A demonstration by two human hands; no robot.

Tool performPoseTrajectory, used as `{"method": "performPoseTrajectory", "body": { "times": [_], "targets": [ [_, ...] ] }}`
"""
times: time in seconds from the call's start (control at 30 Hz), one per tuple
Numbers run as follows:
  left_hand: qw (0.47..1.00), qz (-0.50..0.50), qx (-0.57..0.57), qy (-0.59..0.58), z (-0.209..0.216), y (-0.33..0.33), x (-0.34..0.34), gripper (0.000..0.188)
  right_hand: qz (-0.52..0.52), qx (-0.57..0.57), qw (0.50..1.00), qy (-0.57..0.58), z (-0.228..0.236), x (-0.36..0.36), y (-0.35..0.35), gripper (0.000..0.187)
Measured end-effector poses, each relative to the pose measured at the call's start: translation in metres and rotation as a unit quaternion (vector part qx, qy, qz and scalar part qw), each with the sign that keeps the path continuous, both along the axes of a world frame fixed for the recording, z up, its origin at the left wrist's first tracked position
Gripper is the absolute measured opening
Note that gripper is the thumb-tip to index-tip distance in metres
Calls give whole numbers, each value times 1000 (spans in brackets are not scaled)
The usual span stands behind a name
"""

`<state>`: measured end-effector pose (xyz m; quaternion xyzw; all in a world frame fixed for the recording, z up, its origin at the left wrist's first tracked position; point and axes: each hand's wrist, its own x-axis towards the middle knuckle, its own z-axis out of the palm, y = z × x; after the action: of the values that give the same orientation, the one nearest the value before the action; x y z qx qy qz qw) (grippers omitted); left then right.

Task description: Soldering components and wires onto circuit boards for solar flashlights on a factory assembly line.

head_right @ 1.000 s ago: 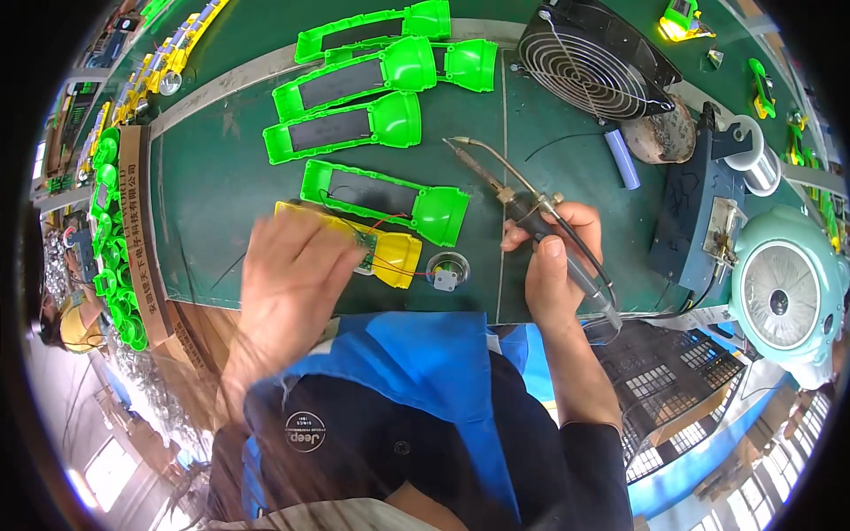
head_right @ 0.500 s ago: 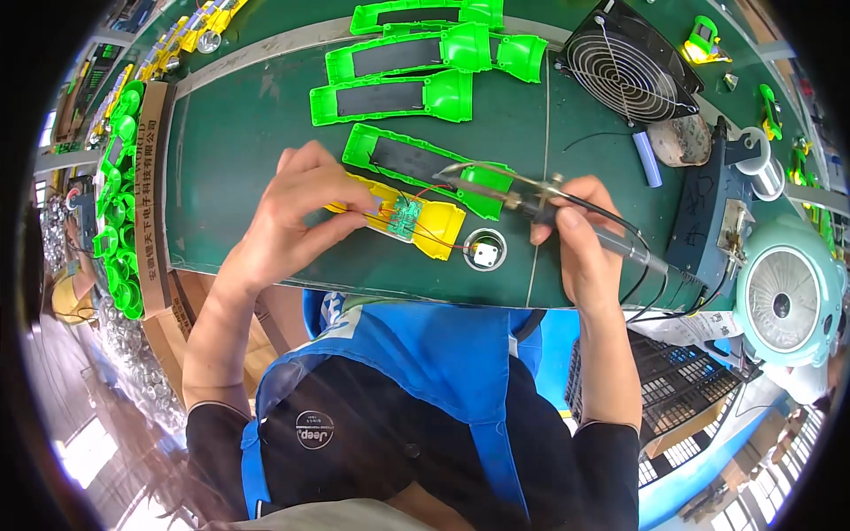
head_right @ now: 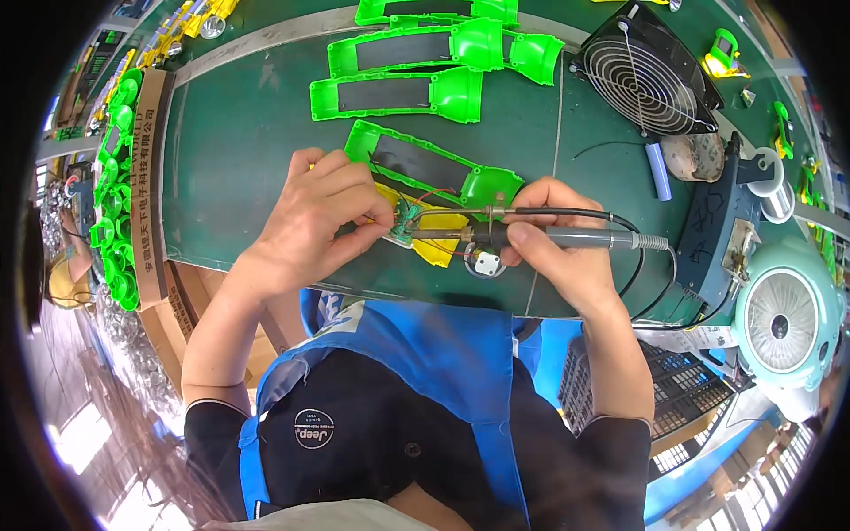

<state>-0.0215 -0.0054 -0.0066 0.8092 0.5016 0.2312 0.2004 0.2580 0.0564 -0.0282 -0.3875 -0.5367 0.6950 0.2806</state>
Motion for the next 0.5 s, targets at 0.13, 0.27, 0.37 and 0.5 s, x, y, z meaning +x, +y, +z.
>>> {"method": "performPoseTrajectory", "body": {
  "times": [0.13,0.27,0.37,0.5],
  "targets": [
    [1000,-5,0,9,0,2,-2,17,10,-3,1000,-27,2,-2,1,19],
    [1000,-4,0,13,-1,2,-1,19,8,15,999,-41,4,-4,0,19],
    [1000,4,13,24,-2,0,0,19,6,20,1000,-14,-1,-2,-4,18],
    [999,13,34,15,-3,-1,1,18,6,48,999,19,-8,7,-3,22]
  ]
}}
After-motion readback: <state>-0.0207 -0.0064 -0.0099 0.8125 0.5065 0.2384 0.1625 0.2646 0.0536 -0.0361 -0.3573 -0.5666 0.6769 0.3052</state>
